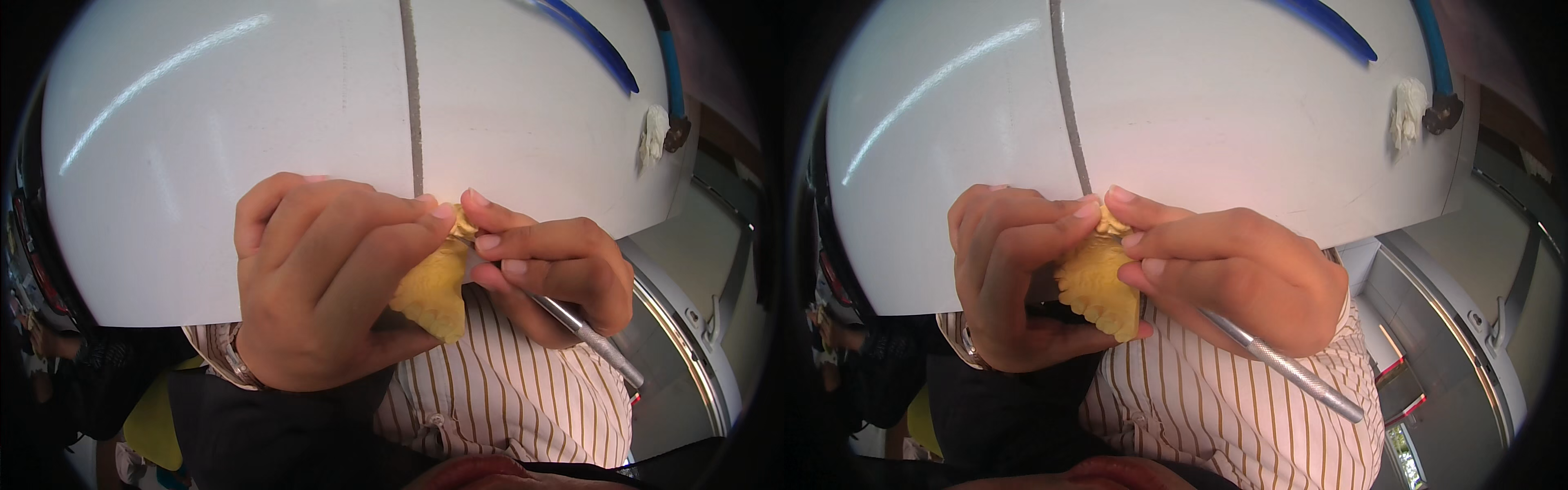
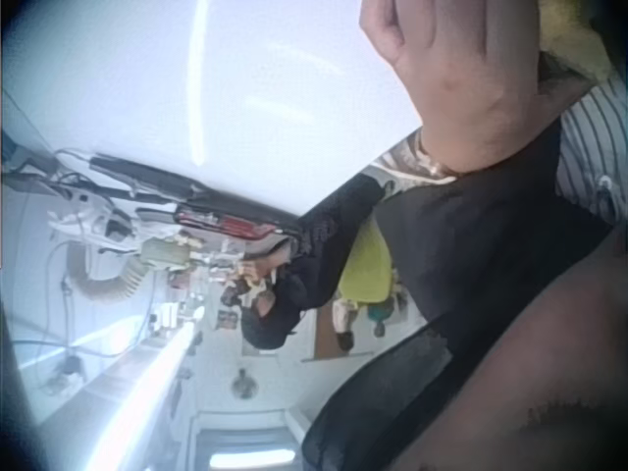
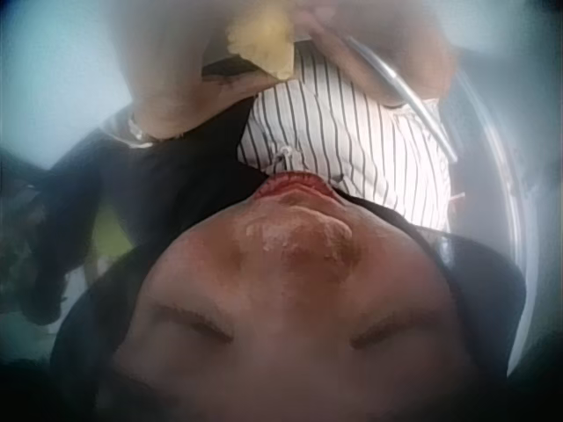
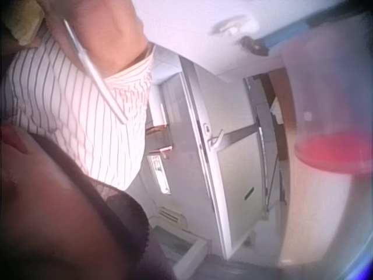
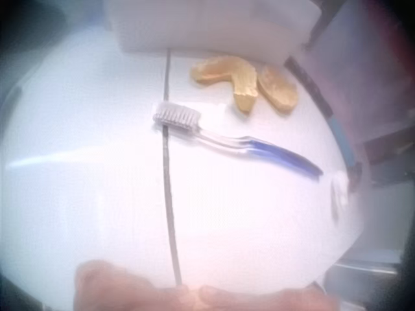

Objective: The person carves a yellow dental mold using a metal sculpting tool, carefully shaping the surface and edges. They periodically switch to a toothbrush to clean debris from the mold before resuming carving with the tool.

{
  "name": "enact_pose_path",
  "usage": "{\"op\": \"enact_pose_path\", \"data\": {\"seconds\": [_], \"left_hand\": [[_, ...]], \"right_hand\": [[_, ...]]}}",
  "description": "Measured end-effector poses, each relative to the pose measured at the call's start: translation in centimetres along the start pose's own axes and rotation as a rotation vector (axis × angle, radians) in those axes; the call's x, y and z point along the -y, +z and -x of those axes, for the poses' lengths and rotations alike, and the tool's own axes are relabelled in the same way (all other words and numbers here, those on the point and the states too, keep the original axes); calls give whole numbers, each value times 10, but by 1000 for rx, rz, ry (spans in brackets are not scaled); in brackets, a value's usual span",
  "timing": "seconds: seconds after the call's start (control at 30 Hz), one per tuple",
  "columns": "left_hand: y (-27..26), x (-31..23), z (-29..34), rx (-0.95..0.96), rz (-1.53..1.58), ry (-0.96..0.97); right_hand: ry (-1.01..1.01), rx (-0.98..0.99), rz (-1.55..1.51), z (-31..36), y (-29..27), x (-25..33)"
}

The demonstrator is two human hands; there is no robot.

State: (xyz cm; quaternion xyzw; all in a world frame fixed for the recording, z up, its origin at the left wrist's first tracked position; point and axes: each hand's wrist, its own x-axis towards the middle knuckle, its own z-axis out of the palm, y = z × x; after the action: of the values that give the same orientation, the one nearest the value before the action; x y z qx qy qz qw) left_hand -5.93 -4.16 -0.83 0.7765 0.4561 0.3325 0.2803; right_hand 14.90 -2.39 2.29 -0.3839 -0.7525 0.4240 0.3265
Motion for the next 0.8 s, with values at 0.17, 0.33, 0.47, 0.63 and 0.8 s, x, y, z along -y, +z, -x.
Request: {"op": "enact_pose_path", "data": {"seconds": [0.17,0.33,0.47,0.63,0.8], "left_hand": [[0,-1,1,4,-4,-8],[0,0,0,10,-4,-7],[-2,-1,0,13,-8,-13],[-1,-2,-1,-1,0,-4],[0,-3,-2,-2,-4,-10]], "right_hand": [[13,11,-16,2,0,0],[16,31,-36,3,-3,-2],[21,50,-11,6,-2,1],[-24,12,44,15,6,0],[-90,-79,78,21,15,-5]]}}
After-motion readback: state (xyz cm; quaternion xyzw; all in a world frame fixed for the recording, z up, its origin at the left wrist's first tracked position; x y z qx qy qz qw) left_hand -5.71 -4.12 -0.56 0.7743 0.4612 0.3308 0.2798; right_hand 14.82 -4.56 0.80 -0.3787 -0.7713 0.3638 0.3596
